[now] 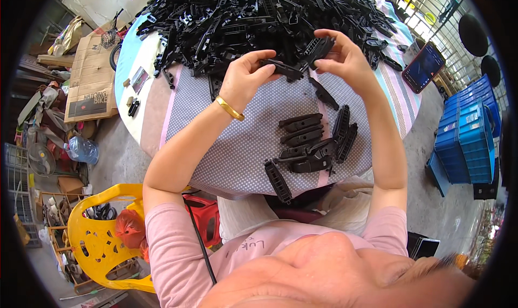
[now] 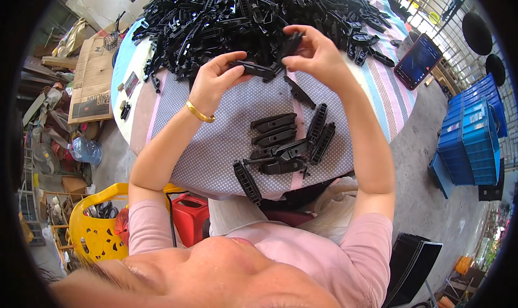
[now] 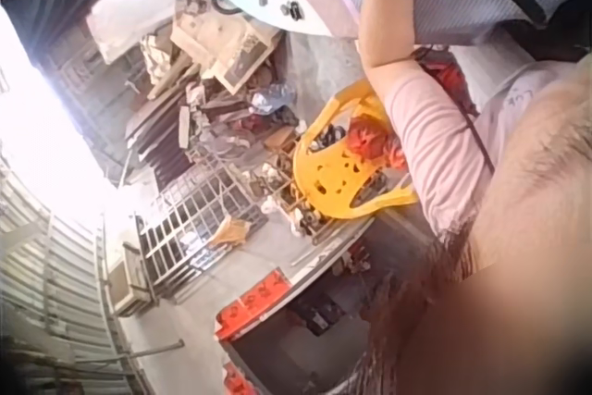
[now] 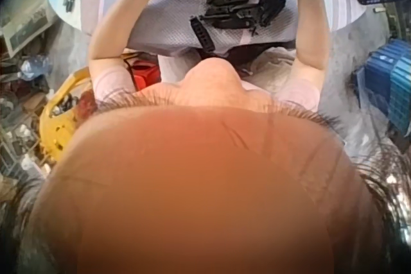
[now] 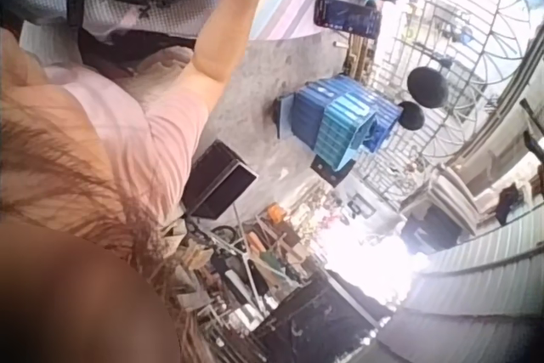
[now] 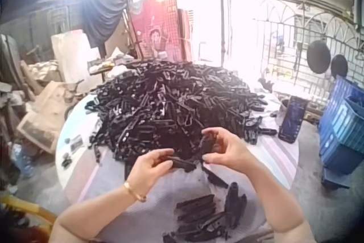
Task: Sorting and organizing black hair clips into groups on a table.
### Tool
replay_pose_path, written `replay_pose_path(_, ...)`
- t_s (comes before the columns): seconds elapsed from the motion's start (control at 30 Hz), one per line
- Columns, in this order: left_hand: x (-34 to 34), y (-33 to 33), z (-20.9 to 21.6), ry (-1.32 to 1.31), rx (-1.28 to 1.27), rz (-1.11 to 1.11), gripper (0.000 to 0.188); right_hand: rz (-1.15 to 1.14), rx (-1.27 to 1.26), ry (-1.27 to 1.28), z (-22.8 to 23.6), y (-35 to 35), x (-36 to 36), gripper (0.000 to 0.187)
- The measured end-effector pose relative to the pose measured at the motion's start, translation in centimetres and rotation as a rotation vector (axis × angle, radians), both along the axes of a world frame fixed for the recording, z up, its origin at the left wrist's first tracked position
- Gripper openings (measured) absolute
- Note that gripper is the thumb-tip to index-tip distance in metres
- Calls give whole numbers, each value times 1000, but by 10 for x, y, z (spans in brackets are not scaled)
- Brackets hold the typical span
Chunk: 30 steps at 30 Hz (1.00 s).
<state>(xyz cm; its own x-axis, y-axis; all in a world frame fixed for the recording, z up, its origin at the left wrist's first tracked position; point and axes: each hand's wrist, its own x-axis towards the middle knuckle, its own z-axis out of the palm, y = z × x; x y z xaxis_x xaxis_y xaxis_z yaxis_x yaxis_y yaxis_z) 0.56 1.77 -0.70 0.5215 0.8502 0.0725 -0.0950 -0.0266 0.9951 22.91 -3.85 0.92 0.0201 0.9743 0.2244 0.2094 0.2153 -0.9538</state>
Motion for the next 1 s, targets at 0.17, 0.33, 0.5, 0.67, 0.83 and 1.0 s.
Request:
replay_pose_path(0.17, 0, -2, -1, -161, -196, -31, 31, 162, 204, -38, -5, -4, -30, 37)
replay_pose_path(0.33, -2, 6, -8, -335, -341, -136, 29, 211, 167, -69, -11, -5, -33, 29)
replay_pose_path(0.5, -4, 1, 0, -264, -451, -228, 32, 87, 314, -376, -10, -11, -42, 27)
replay_pose_path(0.67, -3, 1, -2, 22, -321, -59, 33, 26, 637, -553, -17, -5, -43, 27)
replay_pose_path(0.83, -3, -1, -4, -116, -317, -95, 35, -53, 712, -699, -19, -6, -45, 23)
replay_pose_path(1.0, -6, -7, 2, 81, -56, -119, 45, -91, 699, -696, -19, -8, -48, 24)
